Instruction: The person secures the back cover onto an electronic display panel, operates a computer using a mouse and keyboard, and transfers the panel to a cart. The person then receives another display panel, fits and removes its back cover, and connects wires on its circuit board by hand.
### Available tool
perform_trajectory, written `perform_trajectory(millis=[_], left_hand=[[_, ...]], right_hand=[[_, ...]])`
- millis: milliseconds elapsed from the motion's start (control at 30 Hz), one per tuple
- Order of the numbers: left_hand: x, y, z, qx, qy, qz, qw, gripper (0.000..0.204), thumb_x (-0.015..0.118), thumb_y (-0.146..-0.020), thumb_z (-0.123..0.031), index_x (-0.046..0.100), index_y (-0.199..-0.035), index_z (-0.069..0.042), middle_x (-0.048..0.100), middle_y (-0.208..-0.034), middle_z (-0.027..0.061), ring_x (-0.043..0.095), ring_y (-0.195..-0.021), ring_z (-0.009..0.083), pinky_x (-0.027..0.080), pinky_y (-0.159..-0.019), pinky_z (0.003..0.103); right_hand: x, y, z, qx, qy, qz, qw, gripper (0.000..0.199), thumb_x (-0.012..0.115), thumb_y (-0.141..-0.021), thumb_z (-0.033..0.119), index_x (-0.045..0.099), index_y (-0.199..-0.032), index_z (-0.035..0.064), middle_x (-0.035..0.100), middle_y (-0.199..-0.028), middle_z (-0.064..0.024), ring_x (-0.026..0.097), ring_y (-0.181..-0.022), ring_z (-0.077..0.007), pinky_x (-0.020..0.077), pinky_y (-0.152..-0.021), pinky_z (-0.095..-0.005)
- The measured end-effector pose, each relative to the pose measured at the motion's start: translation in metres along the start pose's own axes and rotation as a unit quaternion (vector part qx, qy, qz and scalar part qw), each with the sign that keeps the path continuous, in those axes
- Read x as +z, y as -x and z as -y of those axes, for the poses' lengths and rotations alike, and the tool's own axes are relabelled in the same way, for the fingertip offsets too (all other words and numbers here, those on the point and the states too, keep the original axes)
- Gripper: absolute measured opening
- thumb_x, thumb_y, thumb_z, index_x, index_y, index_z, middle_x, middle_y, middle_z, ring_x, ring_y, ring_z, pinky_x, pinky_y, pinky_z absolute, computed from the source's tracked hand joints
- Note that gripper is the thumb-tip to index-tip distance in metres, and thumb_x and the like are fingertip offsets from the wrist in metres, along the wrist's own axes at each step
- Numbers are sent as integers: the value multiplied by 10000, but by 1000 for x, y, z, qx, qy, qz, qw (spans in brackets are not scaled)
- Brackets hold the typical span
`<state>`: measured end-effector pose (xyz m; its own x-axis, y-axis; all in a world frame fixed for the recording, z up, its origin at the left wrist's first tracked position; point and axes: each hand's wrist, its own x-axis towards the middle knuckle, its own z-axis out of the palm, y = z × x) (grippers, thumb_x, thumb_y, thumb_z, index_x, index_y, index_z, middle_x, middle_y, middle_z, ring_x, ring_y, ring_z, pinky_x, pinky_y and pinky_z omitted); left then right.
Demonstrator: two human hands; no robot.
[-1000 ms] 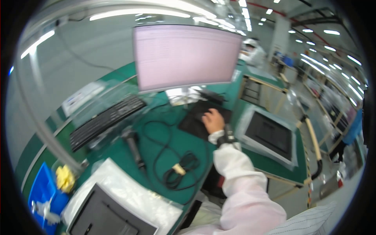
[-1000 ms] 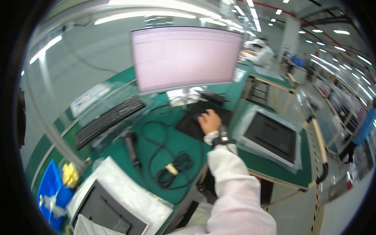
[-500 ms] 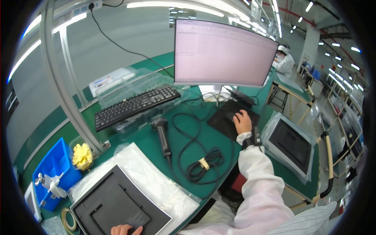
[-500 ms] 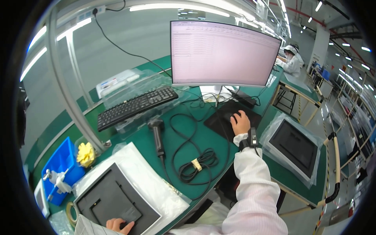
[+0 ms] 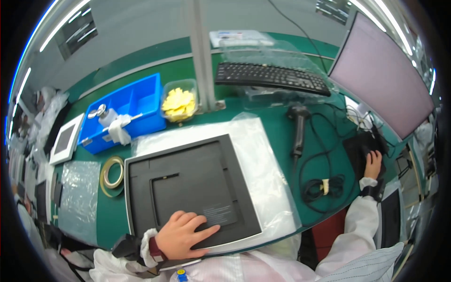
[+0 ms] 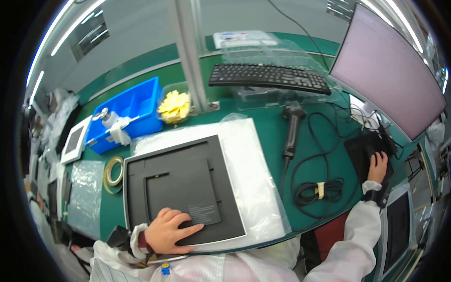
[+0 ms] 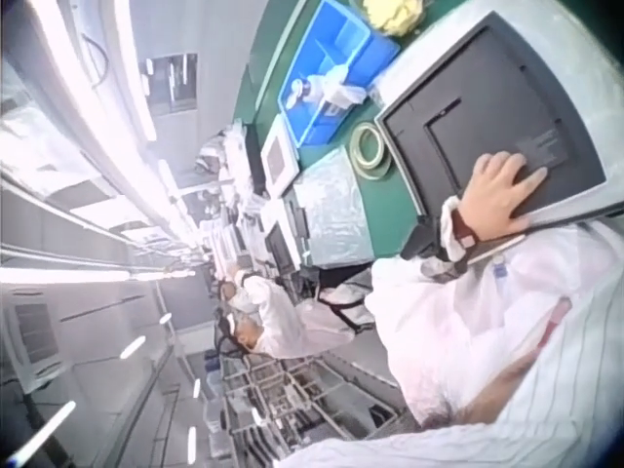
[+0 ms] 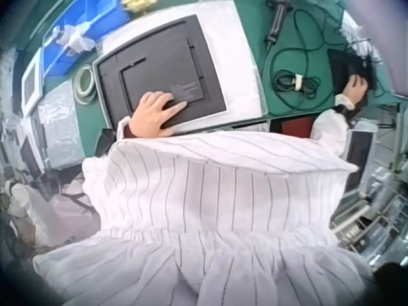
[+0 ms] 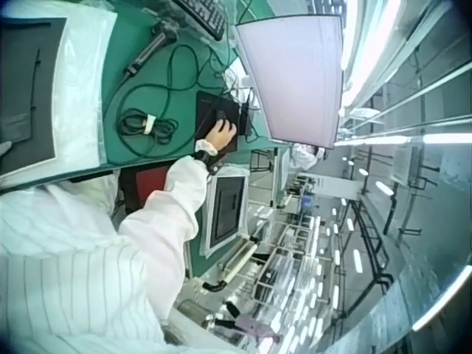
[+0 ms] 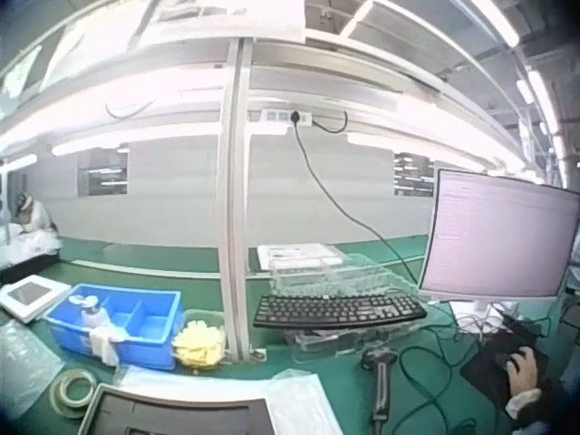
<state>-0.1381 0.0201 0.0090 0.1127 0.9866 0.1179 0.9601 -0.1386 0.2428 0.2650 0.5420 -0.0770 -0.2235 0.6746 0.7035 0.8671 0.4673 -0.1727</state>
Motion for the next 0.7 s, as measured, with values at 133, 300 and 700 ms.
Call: perform_trajectory(millis=[133,300,700], left_hand=[[-2,3,-1,-18,17,13,1000,575,668,-667,-355,532,-1190,-160,495,-1031,77,489,-922,233,362,-819,358],[-1,2,-14,-47,11,16,999,563,677,-659,-302,531,-1174,-128,484,-1025,70,479,-928,220,373,-834,355],[4,6,-16,-41,-13,7,999,616,672,-629,-327,519,-1181,-99,482,-977,57,484,-887,213,392,-776,333]], right_hand=[[7,-1,-2,-2,2,14,1000,299,499,-887,256,583,-1053,22,487,-1198,-141,495,-1053,-329,390,-890,-373],[7,-1,-12,0,-3,21,1000,309,484,-898,266,576,-1067,24,477,-1210,-141,477,-1088,-317,374,-920,-358],[33,-8,-48,-49,17,23,998,299,527,-883,225,561,-1093,16,461,-1222,-165,456,-1117,-326,368,-947,-374]])
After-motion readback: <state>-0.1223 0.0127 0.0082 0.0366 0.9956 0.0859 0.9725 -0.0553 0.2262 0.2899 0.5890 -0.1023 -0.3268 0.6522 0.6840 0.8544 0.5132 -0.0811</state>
